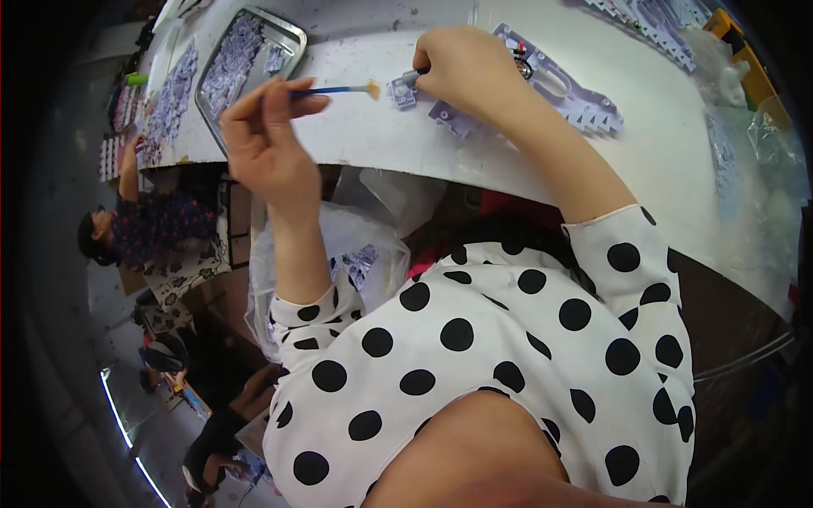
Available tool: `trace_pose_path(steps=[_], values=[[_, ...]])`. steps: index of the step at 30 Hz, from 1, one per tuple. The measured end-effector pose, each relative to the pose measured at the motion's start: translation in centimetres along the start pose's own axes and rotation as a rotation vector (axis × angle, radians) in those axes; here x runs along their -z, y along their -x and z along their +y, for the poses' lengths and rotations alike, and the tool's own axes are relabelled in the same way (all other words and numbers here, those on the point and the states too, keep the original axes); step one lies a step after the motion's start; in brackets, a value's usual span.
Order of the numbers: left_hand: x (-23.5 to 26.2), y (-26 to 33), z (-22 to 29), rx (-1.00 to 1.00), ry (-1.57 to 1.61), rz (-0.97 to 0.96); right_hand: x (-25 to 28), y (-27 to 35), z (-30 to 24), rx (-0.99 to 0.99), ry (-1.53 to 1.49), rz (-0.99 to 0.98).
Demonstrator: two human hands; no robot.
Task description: The person assembles electronic components into a plastic housing by applying adhesive from a glue pot with a brush, then connecting wires to a circuit board and a motor.
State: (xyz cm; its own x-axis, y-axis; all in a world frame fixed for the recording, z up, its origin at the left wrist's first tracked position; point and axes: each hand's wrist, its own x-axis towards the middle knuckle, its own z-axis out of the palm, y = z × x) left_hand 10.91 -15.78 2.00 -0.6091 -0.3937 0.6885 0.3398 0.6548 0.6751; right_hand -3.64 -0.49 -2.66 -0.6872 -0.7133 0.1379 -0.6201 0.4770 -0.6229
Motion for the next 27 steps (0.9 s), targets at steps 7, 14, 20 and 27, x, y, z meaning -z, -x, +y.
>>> trace_pose_path(steps=[7,14,20,27], values=[[-2.2,2.1,-1.0,0.007,0.019,-0.079,-0.5,0.4,0.4,-0.001,-0.01,0.056],[-2.7,1.5,-0.9,-0.017,-0.018,-0.126,-0.1,0.4,0.2,-0.02,0.0,0.029],[-2.8,1.8,-1.0,0.018,-0.009,-0.196,0.0,0.3,-0.3,-0.02,0.012,0.027],[-2.5,1.4,-1.2,0.065,-0.014,-0.14,-0.1,0.2,0.0,-0.021,0.044,0.018]])
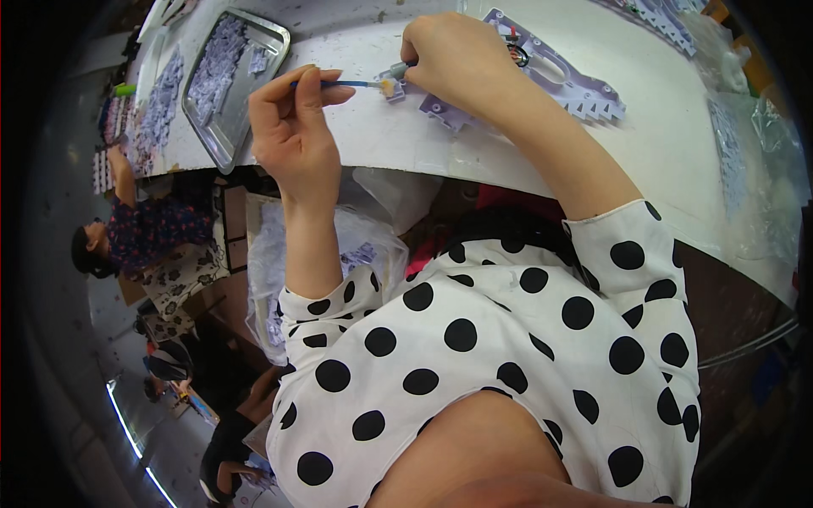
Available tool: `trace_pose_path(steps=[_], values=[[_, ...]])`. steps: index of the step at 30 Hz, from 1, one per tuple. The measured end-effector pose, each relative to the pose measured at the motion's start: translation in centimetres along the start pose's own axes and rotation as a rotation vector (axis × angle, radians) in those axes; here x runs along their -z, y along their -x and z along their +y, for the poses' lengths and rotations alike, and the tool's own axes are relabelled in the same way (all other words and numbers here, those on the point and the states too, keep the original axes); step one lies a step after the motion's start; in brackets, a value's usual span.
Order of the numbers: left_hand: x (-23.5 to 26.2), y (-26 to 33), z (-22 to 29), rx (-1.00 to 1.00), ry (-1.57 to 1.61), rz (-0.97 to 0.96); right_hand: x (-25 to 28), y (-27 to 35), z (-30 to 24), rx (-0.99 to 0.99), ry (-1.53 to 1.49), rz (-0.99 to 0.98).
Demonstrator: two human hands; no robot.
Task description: The person assembles electronic components into a plastic housing by applying adhesive from a glue pot with a brush, then connecting wires to a circuit board and a motor.
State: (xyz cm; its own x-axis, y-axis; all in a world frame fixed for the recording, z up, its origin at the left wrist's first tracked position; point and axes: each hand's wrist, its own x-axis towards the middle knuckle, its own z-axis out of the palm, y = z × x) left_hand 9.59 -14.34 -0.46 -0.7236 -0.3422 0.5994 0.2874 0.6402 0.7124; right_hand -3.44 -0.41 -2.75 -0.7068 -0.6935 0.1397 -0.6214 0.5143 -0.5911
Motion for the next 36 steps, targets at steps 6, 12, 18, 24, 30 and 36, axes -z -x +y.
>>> trace_pose_path(steps=[6,12,18,24,30,36], values=[[0.8,-0.4,-0.1,0.031,0.015,0.018,0.3,0.1,-0.4,-0.018,-0.004,-0.011],[0.4,-0.5,-0.2,0.015,-0.001,-0.004,0.0,0.3,0.0,0.005,-0.025,0.021],[0.7,-1.0,0.4,-0.03,0.021,0.024,0.2,0.2,-0.4,-0.021,0.0,-0.013],[0.3,-1.0,-0.1,0.014,-0.051,-0.023,0.3,0.1,-0.5,-0.004,0.039,0.007],[0.1,-1.2,0.2,0.014,-0.02,0.014,0.2,0.2,-0.3,0.035,0.039,0.035],[0.9,-1.6,0.5,-0.003,-0.027,0.025,0.1,0.1,-0.4,0.019,0.028,0.024]])
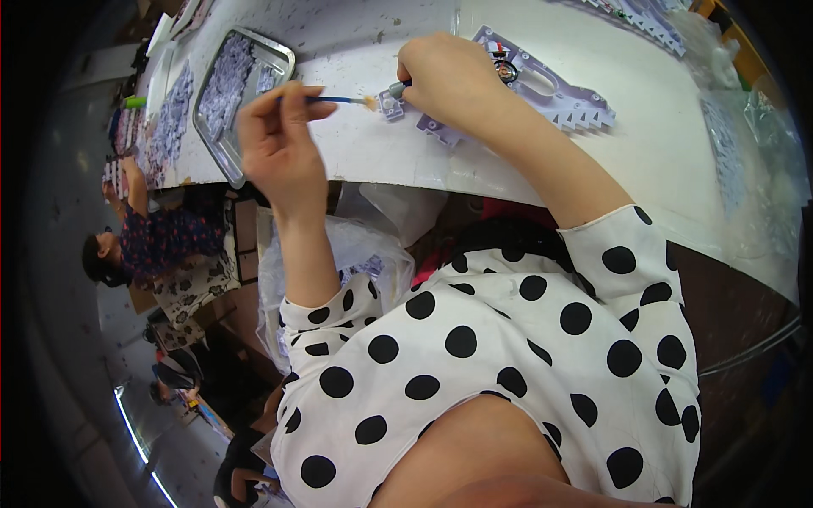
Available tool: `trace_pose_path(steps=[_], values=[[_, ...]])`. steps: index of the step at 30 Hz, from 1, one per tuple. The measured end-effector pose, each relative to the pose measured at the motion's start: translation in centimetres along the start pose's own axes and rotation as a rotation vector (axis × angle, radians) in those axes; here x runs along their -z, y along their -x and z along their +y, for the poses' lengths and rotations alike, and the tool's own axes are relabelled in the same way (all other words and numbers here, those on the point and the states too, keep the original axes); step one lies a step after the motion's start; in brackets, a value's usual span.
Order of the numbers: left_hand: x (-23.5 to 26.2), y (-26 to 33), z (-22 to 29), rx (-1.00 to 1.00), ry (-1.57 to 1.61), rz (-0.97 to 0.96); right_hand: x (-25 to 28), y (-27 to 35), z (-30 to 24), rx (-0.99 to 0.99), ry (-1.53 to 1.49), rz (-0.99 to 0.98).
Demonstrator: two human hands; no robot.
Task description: The person assembles electronic components into a plastic housing by applying adhesive from a glue pot with a brush, then connecting wires to a circuit board and a motor.
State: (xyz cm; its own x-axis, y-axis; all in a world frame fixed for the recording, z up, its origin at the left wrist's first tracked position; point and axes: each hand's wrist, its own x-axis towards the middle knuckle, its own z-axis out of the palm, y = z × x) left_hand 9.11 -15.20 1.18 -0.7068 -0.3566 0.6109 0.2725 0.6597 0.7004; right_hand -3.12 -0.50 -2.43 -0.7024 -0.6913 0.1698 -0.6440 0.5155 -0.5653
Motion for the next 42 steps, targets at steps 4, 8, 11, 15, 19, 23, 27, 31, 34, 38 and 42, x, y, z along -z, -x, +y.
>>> trace_pose_path(steps=[4,8,11,15,19,23,27,31,34,38,42], values=[[0.1,-3.3,2.3,-0.128,0.07,0.076,0.0,0.0,0.1,-0.004,0.003,-0.025],[-1.4,-3.8,2.7,-0.019,0.046,-0.022,0.5,0.1,0.5,-0.049,-0.028,-0.051],[-0.5,-1.9,0.9,0.052,-0.029,-0.041,0.2,0.1,-0.4,-0.022,-0.037,-0.057],[-1.7,-0.2,0.8,0.121,-0.034,-0.076,0.2,0.2,-0.3,0.001,-0.039,-0.064],[-1.1,-0.6,0.9,0.122,-0.068,-0.052,0.4,0.4,-0.4,-0.02,-0.037,-0.042],[-1.2,-0.7,0.7,0.085,-0.008,-0.041,-0.2,0.2,0.1,0.001,-0.031,-0.02],[-1.8,-0.9,0.4,0.108,-0.067,-0.114,-0.1,-0.1,0.1,-0.005,-0.035,-0.026],[-0.2,-2.2,0.4,0.085,0.004,-0.003,0.6,-0.5,-0.2,-0.019,-0.032,-0.107],[-0.6,-5.6,2.9,-0.059,0.09,0.103,1.7,-0.3,-0.2,-0.029,-0.036,-0.087],[-4.0,-12.0,2.7,-0.278,0.317,0.101,-0.8,-0.4,0.6,-0.028,-0.04,-0.043],[-13.0,-18.2,-1.4,0.016,0.758,-0.081,-1.2,0.4,0.1,0.009,-0.032,0.014]])
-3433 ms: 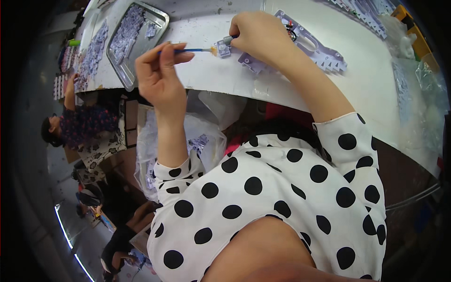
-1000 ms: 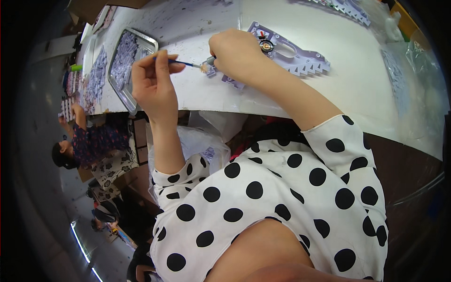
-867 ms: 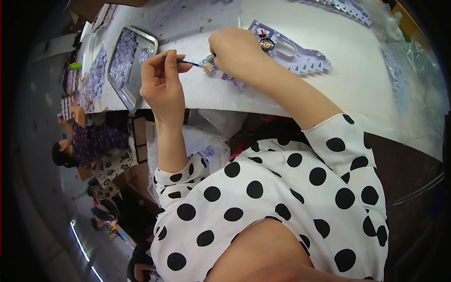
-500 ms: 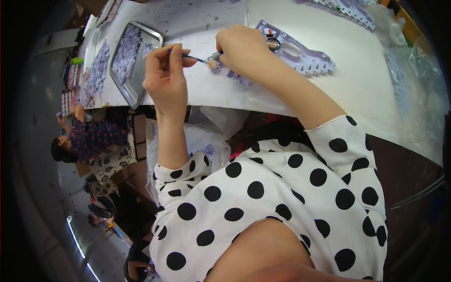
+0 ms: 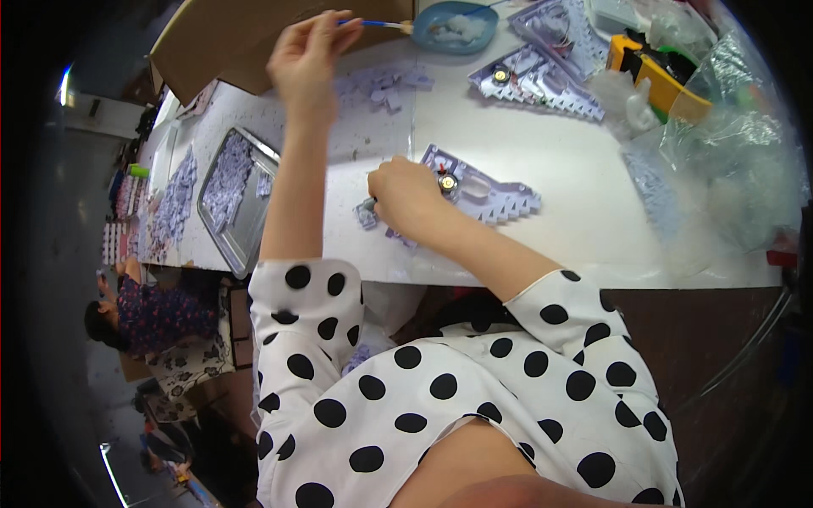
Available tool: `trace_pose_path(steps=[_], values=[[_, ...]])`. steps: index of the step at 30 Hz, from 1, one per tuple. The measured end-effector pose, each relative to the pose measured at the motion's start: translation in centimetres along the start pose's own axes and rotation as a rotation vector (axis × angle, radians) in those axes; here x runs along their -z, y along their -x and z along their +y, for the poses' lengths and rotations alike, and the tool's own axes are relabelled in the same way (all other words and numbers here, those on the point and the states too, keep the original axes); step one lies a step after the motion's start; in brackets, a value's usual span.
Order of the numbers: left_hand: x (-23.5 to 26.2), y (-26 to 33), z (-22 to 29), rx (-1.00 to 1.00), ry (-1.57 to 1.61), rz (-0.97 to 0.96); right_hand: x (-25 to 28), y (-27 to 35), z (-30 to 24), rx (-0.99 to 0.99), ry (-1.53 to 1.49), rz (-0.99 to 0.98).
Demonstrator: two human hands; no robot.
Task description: The person assembles electronic components into a plastic housing by applying adhesive from a glue pot with a brush, then connecting wires to a circuit board and a motor.
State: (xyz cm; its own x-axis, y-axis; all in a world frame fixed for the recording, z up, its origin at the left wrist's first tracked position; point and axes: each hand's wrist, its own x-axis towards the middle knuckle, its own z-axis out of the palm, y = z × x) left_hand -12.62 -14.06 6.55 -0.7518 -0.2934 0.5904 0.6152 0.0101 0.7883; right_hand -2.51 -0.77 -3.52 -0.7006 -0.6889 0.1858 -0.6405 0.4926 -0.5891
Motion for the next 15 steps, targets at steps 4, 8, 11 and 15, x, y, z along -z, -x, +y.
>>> trace_pose_path(steps=[4,8,11,15], values=[[-0.1,-3.3,-10.3,0.302,0.177,0.156,-0.2,0.1,-1.3,0.031,0.038,-0.019],[0.0,-3.4,-14.2,0.608,-0.129,0.079,0.0,0.2,-1.1,0.019,0.019,-0.006],[2.2,-2.1,-10.6,0.562,-0.201,0.045,0.3,-0.1,-0.3,-0.01,0.027,-0.026],[8.1,1.6,-1.9,0.482,-0.505,-0.082,0.7,-0.6,-0.4,0.016,0.02,-0.05]])
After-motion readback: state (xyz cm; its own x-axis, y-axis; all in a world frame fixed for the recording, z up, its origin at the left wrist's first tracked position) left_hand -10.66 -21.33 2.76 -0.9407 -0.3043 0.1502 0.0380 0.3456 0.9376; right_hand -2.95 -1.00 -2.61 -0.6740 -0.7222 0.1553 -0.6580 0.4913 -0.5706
